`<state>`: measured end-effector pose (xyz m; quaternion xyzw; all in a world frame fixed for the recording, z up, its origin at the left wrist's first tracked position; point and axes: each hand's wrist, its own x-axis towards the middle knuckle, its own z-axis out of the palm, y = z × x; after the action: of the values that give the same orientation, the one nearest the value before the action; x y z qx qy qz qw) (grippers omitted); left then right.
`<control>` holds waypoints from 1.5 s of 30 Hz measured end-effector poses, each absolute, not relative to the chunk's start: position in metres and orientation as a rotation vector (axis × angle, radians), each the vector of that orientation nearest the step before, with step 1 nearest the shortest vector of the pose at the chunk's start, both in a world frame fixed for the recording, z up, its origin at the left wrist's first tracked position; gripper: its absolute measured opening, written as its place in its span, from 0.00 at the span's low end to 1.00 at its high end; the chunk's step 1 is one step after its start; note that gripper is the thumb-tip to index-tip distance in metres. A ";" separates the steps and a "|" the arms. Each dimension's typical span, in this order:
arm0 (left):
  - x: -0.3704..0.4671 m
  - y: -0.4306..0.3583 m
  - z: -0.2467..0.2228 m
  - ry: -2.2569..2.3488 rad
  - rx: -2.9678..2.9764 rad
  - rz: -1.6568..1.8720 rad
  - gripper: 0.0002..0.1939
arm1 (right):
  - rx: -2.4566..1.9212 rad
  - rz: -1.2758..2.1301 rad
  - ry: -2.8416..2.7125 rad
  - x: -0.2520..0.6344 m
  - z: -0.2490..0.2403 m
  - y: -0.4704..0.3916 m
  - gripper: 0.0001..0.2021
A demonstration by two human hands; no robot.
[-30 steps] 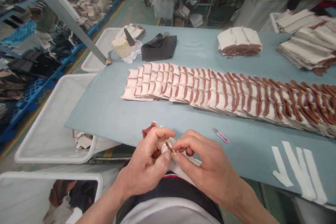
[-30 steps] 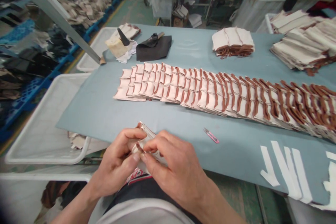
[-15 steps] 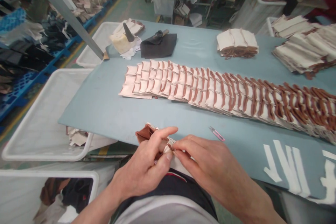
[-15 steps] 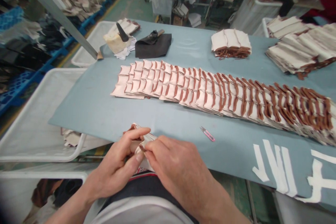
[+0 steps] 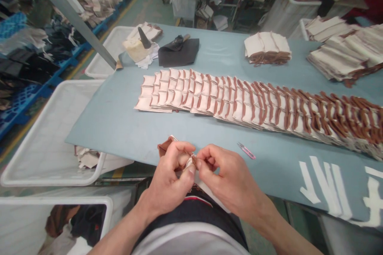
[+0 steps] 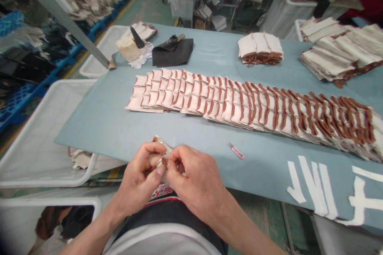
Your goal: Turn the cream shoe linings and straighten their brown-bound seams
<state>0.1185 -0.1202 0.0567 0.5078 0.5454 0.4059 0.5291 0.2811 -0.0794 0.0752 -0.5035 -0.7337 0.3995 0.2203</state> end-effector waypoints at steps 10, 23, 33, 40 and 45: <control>0.103 -0.116 0.068 1.357 1.231 0.801 0.15 | -1.302 0.897 -2.101 0.275 0.071 -0.087 0.07; 0.093 -0.116 0.061 1.392 1.378 0.723 0.15 | -1.404 1.007 -2.074 0.271 0.059 -0.087 0.06; 0.115 -0.124 0.032 1.325 0.877 1.006 0.18 | -1.540 1.429 -1.670 0.258 0.052 -0.090 0.08; 0.109 -0.123 0.038 1.298 1.017 1.028 0.20 | -1.510 1.242 -1.747 0.266 0.058 -0.099 0.11; 0.109 -0.125 0.037 1.290 1.184 1.049 0.20 | -1.569 1.328 -1.731 0.265 0.058 -0.096 0.14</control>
<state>0.1089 -0.1248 0.0373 0.4945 0.5386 0.4381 0.5229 0.2652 -0.0958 0.0581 -0.5688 -0.6277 0.4813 0.2251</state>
